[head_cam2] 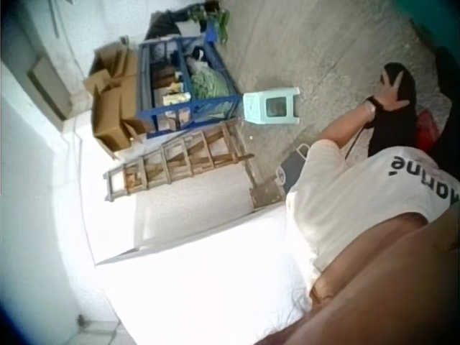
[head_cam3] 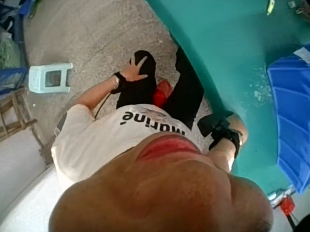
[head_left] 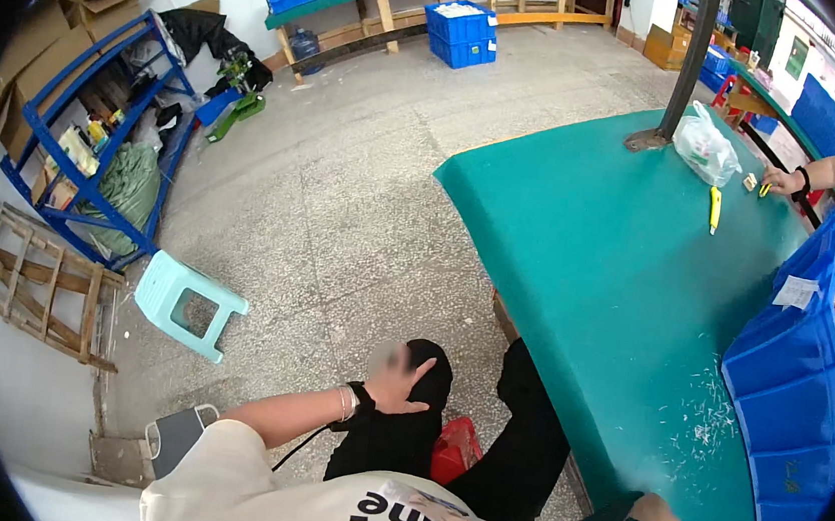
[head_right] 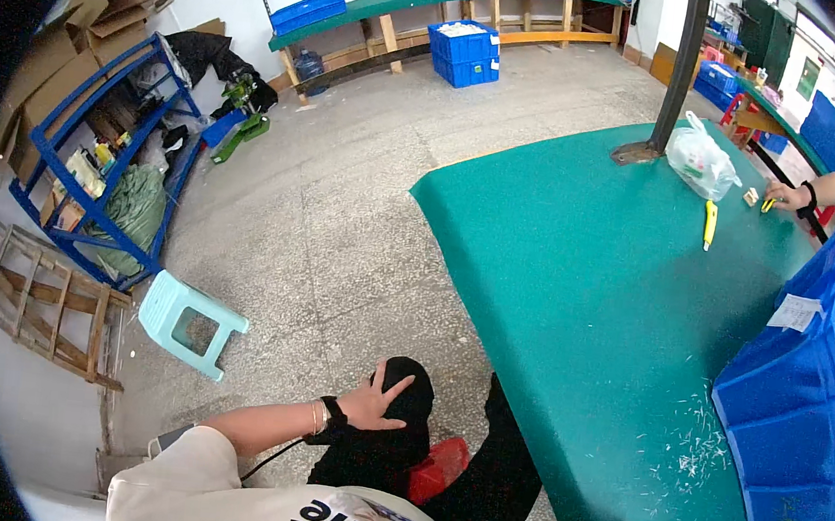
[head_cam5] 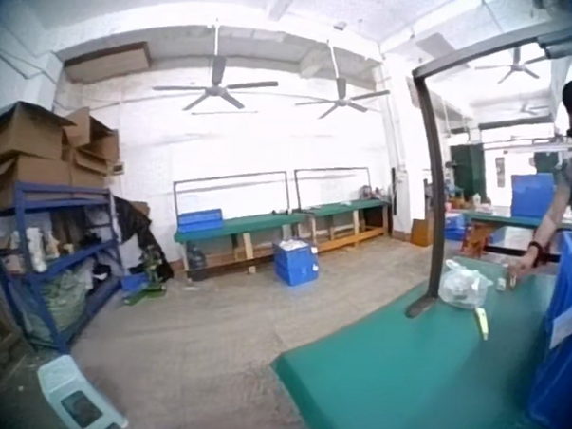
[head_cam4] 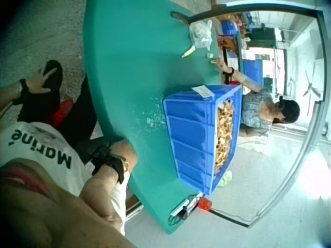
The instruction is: Picking up a blue crate filled with wooden blocks and placing it onto a work table.
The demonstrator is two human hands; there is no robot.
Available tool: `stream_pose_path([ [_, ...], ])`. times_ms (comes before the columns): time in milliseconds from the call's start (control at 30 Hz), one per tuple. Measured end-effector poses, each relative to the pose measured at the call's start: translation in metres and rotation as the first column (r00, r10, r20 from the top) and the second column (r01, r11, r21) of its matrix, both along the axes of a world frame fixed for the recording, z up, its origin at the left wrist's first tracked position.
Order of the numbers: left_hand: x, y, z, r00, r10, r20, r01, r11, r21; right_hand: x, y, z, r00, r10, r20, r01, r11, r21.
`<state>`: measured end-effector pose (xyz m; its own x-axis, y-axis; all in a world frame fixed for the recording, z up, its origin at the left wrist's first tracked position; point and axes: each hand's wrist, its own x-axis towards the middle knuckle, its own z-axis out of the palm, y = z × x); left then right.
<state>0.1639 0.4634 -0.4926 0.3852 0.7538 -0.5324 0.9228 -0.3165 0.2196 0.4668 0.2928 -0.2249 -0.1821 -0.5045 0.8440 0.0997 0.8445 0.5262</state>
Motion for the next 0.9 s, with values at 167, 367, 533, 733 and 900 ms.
stream_pose_path([
  [167,0.009,0.003,0.006,0.999,-0.008,-0.050,0.007,1.000,-0.025,0.014,-0.016,0.008,0.987,0.007,0.161,0.022,0.984,-0.178],
  [367,0.005,0.000,0.000,0.998,-0.003,-0.061,0.009,0.995,0.099,-0.012,0.036,0.035,0.997,-0.055,-0.049,0.061,0.987,0.151],
  [533,0.006,0.002,-0.006,0.999,-0.020,-0.044,0.027,0.987,0.157,-0.012,0.059,0.061,0.981,0.142,-0.129,-0.089,0.932,0.352],
  [733,-0.002,-0.007,-0.009,0.998,-0.013,-0.057,0.028,0.966,0.256,-0.003,0.057,0.063,0.911,0.030,-0.410,0.087,0.961,0.263],
  [900,0.010,-0.002,0.005,0.999,-0.010,-0.049,0.017,0.990,0.142,0.000,0.055,0.067,0.912,-0.111,-0.395,0.189,0.968,0.164],
])
